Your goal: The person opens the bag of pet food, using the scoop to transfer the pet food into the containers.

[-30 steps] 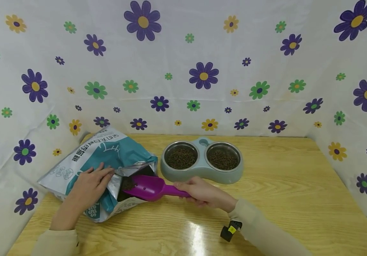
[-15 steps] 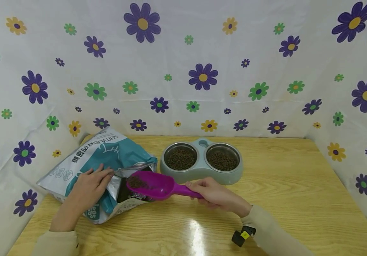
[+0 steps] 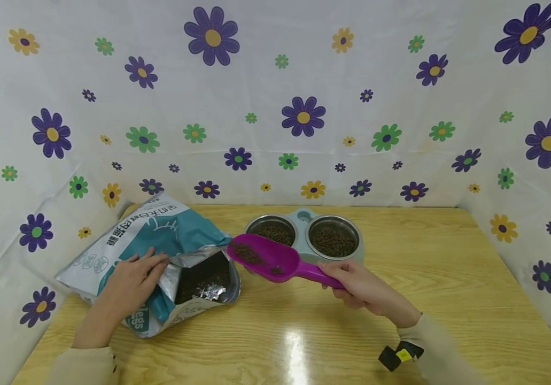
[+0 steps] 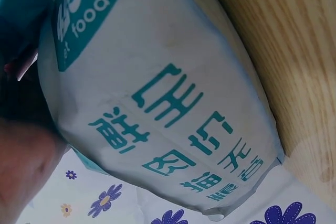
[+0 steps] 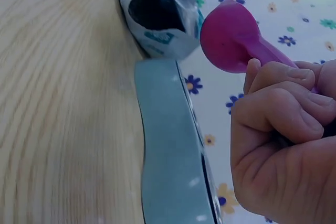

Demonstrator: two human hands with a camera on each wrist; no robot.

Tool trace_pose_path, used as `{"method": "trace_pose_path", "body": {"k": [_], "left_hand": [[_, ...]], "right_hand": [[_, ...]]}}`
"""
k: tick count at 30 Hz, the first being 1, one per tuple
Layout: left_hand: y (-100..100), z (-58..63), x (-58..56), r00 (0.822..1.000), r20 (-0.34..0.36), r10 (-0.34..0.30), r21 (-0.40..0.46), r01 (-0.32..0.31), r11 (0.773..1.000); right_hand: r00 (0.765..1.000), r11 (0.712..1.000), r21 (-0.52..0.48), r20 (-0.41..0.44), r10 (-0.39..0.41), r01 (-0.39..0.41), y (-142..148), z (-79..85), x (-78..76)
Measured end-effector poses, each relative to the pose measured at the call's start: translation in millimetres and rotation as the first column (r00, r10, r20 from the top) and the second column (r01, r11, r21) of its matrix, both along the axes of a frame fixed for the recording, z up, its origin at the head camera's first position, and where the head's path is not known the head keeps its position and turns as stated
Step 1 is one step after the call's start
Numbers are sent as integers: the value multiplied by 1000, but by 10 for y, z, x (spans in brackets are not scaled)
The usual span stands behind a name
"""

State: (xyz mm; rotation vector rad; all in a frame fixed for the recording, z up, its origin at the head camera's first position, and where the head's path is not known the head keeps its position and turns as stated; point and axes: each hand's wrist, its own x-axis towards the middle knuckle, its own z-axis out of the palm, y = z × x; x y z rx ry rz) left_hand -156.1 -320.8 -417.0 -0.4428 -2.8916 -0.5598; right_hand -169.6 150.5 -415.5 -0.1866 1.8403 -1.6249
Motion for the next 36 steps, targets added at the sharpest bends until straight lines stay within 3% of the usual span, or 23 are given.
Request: {"method": "trace_pose_path", "body": {"k": [11,18,24,28,32,36], "left_hand": [[43,121,-17,998,50,-28,-78,32,996],[47,162,-27,994,25,-108,38,107,994],[45,173,-8,993,63,-99,88,94,992],[45,185,-4,993,73,-95,87,89,992],[32,197,-12,992,74,-101,86,95,992],[28,217,-18,992,63,-109,67,105,992]], "right_hand": [[995,993,109,-90,-39,49,845,275,-76],[985,957,251,-135,-111,142,1264,380,-129],[978,891,424,-191,-88,163,1359,461,-200],[959,824,537,-283,-27,182,1324,547,-235],[912,731,643,-404,70,228,1230,644,-255],[855,670,691,-492,162,271,1142,688,-259]]}}
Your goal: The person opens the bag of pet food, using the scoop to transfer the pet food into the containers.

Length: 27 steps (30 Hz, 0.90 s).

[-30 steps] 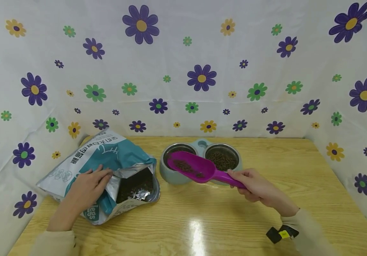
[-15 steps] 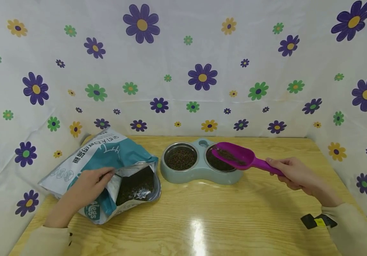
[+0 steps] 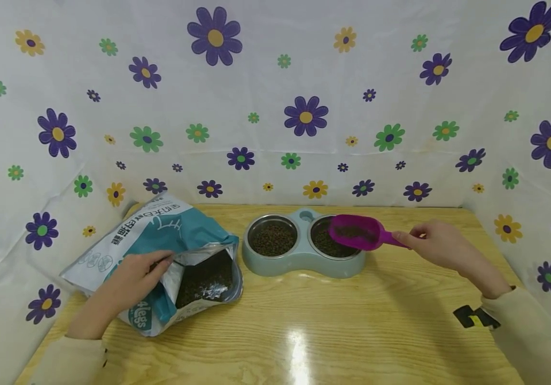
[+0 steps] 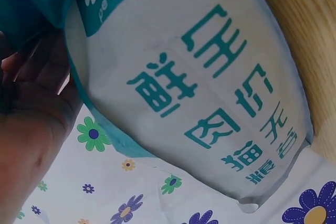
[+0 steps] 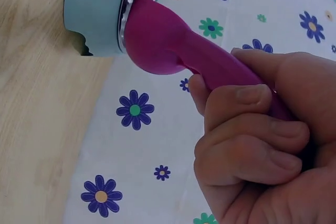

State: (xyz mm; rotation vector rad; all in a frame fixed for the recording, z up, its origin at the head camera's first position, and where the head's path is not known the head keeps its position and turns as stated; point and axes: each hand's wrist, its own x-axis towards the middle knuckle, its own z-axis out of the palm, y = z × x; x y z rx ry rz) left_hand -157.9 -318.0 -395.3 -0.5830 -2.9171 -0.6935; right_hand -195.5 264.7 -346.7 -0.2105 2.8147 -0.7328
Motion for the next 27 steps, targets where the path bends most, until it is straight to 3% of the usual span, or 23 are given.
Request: {"method": "trace_pose_path", "body": {"k": [8,14,18,21,24,27], "left_hand": [[7,7,-9,1000,19,1,-33,-1,999],[-5,7,-11,1000,6,5,-40,-5,999],[-8,-1,-11,1000,-5,1,-50,-1,999],[-7,-14,-7,1000,-16,-2,-62,1,998],[-9,-29,0,999,-41,-7,-85,4,996],[-16,-44,8,998,-69,-15,-107,7,994]], "right_hand": [[986,993,119,-164,44,-25,-97,-14,97],[934,975,218,-338,117,-43,-190,-36,204],[868,957,288,-463,177,-42,-216,-89,243],[787,940,339,-567,242,-46,-203,-152,248],[685,917,395,-656,317,-46,-175,-225,246],[618,904,427,-700,358,-39,-153,-283,252]]}}
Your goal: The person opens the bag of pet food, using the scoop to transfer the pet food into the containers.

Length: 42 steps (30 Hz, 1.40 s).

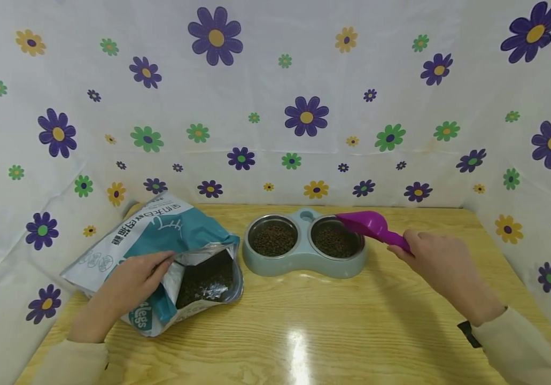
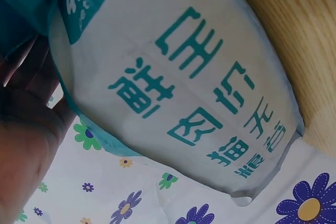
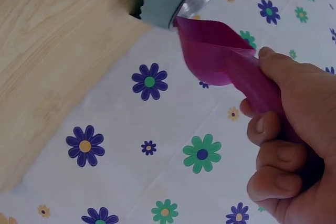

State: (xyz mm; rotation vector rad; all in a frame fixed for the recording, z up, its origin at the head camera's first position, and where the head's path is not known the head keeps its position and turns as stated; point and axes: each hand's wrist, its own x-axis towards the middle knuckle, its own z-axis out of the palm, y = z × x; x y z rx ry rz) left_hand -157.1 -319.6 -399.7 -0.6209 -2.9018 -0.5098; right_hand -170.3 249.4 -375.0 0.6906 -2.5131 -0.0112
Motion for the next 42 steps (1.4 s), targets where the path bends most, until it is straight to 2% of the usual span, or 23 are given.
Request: {"method": "trace_pose_path", "body": {"k": [6,10,13,17,20,26,31,35,38,42], "left_hand": [[12,11,20,1000,-2,4,-7,-4,1000],[24,10,38,1000,3,13,-6,-13,1000],[35,2,39,1000,-10,8,-2,-8,1000],[66,3,28,999,-33,13,5,-13,1000],[97,8,51,998,-49,29,21,-28,999],[193,-33,237,993,-94,77,35,-74,997],[350,-47,478,988,-23,151,32,-151,988],[479,-73,619,980,49,191,28,-192,981],[544,-99,686,979,62,195,20,-196,980],[581,-135,744,985,15,174,22,-174,985]], "right_hand": [[997,1000,-7,-75,18,-19,35,-82,30],[991,996,-76,-128,41,-51,76,-150,52],[994,986,-162,-107,26,-44,152,-197,105],[998,963,-267,-33,-52,42,326,-259,227],[995,948,-303,-15,-103,94,474,-339,317],[992,949,-292,-10,-125,117,704,-528,448],[993,960,-257,-7,-118,112,792,-651,493],[992,965,-232,18,-122,123,798,-715,508],[990,964,-225,39,-135,140,779,-729,512],[989,967,-209,43,-140,146,749,-738,519]]}}
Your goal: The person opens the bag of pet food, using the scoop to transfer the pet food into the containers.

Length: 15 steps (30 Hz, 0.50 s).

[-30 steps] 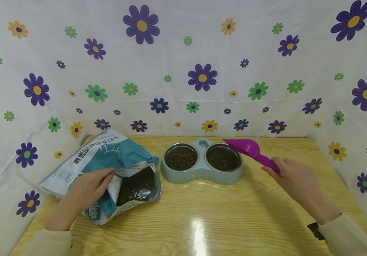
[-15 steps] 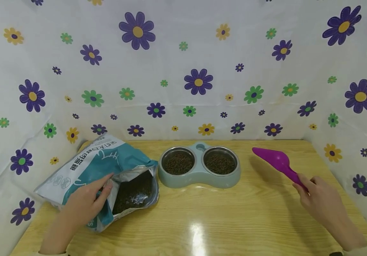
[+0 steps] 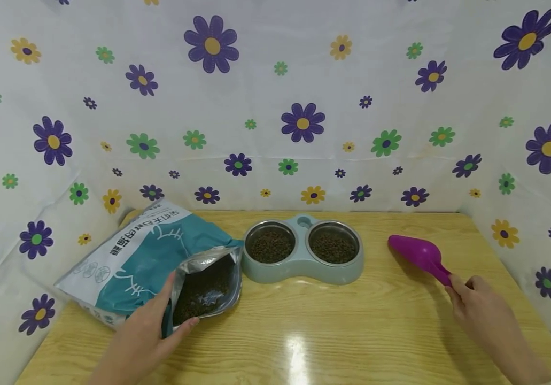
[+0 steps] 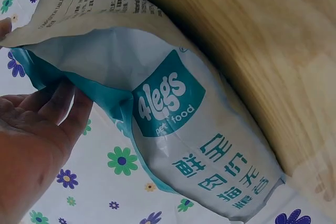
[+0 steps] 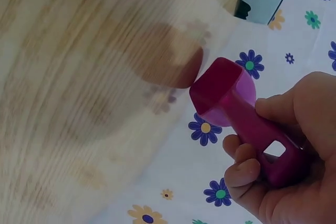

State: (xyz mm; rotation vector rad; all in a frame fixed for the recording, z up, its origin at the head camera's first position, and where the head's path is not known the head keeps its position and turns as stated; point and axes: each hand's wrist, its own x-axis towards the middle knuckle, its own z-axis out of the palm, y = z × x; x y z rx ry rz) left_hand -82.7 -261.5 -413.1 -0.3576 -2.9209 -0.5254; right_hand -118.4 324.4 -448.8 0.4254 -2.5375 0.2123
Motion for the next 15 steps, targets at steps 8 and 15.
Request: {"method": "trace_pose_path", "body": {"k": [8,15], "left_hand": [[-1,-70,95,999,-38,-32,-5,32,999],[12,-100,169,997,-75,-3,-55,-1,998]], "right_hand": [[972,998,59,229,-51,39,-101,-24,90],[914,997,66,399,-69,46,-215,-58,112]]}}
